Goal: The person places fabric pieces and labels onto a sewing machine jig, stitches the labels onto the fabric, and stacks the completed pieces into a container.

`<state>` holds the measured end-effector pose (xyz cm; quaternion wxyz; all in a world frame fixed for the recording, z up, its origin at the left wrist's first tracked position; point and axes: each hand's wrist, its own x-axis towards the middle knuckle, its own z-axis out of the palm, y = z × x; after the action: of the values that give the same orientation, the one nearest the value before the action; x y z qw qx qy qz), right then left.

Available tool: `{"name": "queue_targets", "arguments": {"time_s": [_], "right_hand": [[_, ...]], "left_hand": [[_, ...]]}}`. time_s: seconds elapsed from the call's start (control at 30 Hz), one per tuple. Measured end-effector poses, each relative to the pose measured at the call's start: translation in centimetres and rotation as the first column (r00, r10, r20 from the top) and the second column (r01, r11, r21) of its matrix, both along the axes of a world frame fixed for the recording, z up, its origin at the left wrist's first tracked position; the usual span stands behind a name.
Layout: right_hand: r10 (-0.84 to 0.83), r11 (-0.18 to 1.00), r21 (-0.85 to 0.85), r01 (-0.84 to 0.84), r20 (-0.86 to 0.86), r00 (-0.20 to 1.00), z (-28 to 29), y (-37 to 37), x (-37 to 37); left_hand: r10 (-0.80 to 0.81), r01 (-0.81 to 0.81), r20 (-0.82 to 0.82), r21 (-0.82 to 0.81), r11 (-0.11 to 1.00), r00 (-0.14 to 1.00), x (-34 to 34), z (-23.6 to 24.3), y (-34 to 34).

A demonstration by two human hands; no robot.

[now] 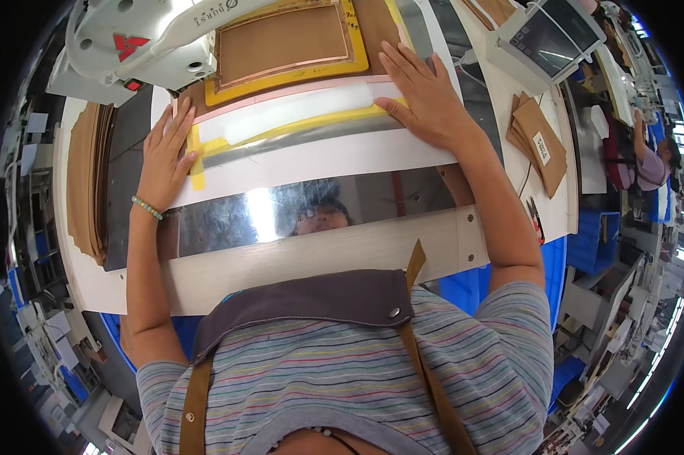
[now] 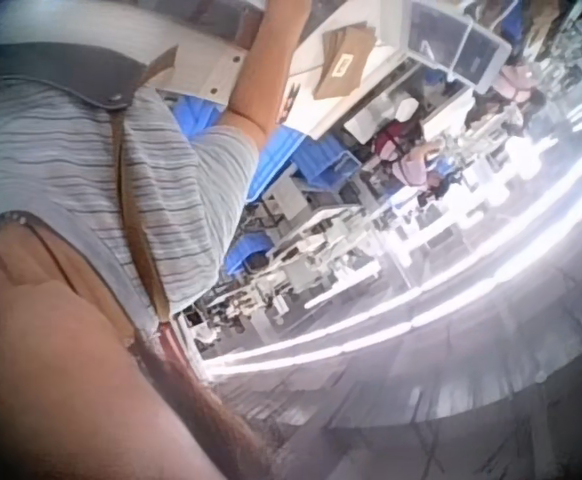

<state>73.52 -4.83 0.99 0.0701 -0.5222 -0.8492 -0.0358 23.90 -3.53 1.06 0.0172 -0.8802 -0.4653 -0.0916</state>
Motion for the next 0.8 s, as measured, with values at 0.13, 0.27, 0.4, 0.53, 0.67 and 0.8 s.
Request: {"name": "queue_targets", "arguments": {"time_s": [0.13,0.27,0.4,0.53,0.67,0.8], "right_hand": [[-0.042,0.999,0.018,0.042,0.006,0.999,-0.2,-0.2,0.0],[-0.057,0.998,0.019,0.057,-0.011,0.998,-0.2,-0.4,0.0],[-0.069,0.997,0.018,0.069,-0.026,0.997,-0.3,-0.8,0.3],[-0.069,0.998,-0.006,0.069,-0.032,0.997,-0.3,-0.8,0.0],[-0.096,0.995,0.002,0.096,-0.012,0.995,-0.7,-0.9,0.1],[-0.083,0.996,0.012,0.083,-0.006,0.996,-0.4,-0.9,0.0]], "left_hand": [[0.035,-0.035,0.014,-0.016,0.999,0.999,-0.9,-0.5,-0.1],[0.050,-0.049,0.040,-0.026,0.998,0.998,-0.5,-0.2,-0.5],[0.070,-0.068,0.042,-0.037,0.997,0.997,-0.1,-0.3,-0.6],[0.062,-0.059,0.069,-0.043,0.997,0.996,-0.4,-0.2,-0.7],[0.069,-0.067,0.060,-0.042,0.997,0.996,-0.4,-0.3,-0.4],[0.070,-0.068,0.063,-0.035,0.997,0.996,-0.2,-0.2,-0.3]]}}
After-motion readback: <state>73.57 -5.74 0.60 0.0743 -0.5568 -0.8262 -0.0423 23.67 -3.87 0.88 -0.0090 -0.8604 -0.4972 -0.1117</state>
